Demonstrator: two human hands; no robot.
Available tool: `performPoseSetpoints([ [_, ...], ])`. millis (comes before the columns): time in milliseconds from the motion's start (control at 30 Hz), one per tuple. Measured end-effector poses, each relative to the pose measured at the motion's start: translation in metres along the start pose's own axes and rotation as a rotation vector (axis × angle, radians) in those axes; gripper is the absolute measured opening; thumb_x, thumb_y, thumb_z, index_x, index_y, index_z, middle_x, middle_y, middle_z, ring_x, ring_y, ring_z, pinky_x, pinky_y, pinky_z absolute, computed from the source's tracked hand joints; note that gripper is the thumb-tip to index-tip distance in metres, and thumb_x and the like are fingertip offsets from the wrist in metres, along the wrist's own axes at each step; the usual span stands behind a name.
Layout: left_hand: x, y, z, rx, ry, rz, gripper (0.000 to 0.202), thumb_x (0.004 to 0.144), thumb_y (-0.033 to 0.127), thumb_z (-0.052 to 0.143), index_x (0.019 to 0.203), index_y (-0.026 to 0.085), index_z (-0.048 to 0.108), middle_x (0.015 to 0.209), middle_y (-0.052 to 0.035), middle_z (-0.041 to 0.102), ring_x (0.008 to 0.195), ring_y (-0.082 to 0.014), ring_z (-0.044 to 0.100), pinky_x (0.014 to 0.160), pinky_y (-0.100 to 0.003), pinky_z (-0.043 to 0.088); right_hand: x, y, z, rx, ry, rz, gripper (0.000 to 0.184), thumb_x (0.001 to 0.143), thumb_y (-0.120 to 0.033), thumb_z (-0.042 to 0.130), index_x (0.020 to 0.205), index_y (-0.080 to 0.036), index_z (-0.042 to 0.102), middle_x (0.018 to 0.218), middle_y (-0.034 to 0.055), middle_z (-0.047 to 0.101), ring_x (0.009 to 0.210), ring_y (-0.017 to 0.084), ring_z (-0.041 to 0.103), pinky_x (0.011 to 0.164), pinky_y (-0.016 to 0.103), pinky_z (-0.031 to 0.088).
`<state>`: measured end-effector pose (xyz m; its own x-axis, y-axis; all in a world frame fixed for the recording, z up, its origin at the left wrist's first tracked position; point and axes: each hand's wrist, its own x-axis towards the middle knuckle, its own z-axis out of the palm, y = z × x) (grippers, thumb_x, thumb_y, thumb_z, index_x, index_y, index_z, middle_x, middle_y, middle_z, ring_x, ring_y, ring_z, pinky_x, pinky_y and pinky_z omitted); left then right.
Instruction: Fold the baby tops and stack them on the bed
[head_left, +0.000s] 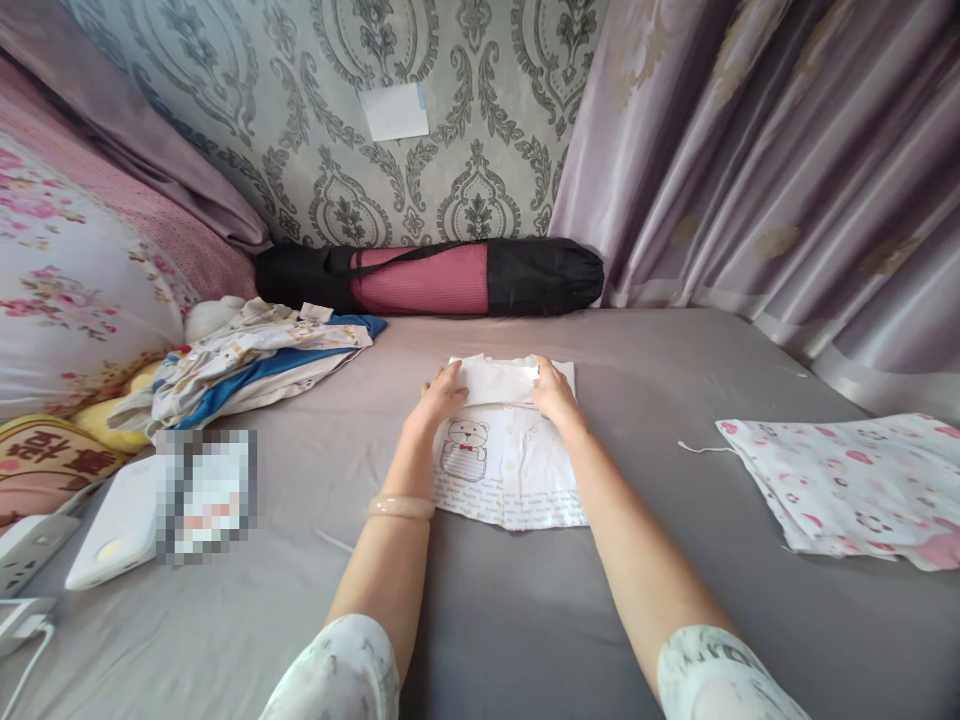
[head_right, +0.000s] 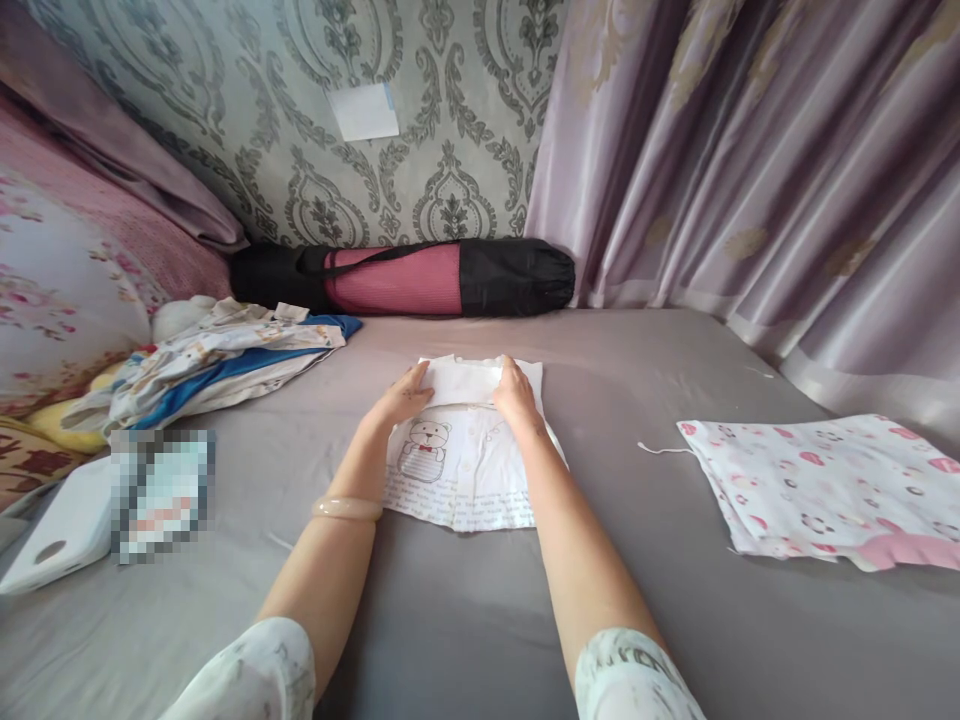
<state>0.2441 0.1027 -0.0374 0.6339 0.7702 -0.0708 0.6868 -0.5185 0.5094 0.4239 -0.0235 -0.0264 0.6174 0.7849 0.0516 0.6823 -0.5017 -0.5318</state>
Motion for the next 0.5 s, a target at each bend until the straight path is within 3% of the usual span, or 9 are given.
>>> performPoseSetpoints([
  [233,-0.005,0.010,-0.007,0.015,-0.017,-0.059,0.065,0.088,0.013,0.042,0.151,0.021,0.030,0.159,-0.0131,0.031,0.150,-0.0264,0.019,0.119,-0.056,0.017,-0.002,0.005,0.001,-0.191,0.158,-0.041,0.059,0.081,0.000,0.040,0.139,-0.006,0.046,0.142,0.0217,0.050,0.129,0.030,0.050,0.107,0.043,0.037],
  [367,-0.011,0.030,-0.010,0.038,0.122,-0.007,0.058,0.090,0.012,0.037,0.148,0.021,0.037,0.157,-0.0122,0.036,0.148,-0.0247,0.024,0.117,-0.057,0.022,-0.005,-0.004,0.003,-0.243,0.199,-0.166,0.053,0.090,-0.008,0.036,0.142,-0.005,0.043,0.152,0.0221,0.038,0.143,0.030,0.033,0.115,0.050,0.023],
  [500,-0.011,0.048,0.002,0.079,0.238,0.144,0.052,0.094,0.015,0.034,0.144,0.023,0.042,0.154,-0.0084,0.042,0.147,-0.0216,0.029,0.118,-0.052,0.024,-0.012,-0.020,0.011,-0.228,0.115,-0.314,0.050,0.099,-0.023,0.030,0.146,-0.009,0.041,0.158,0.0157,0.031,0.148,0.027,0.022,0.119,0.050,0.012],
])
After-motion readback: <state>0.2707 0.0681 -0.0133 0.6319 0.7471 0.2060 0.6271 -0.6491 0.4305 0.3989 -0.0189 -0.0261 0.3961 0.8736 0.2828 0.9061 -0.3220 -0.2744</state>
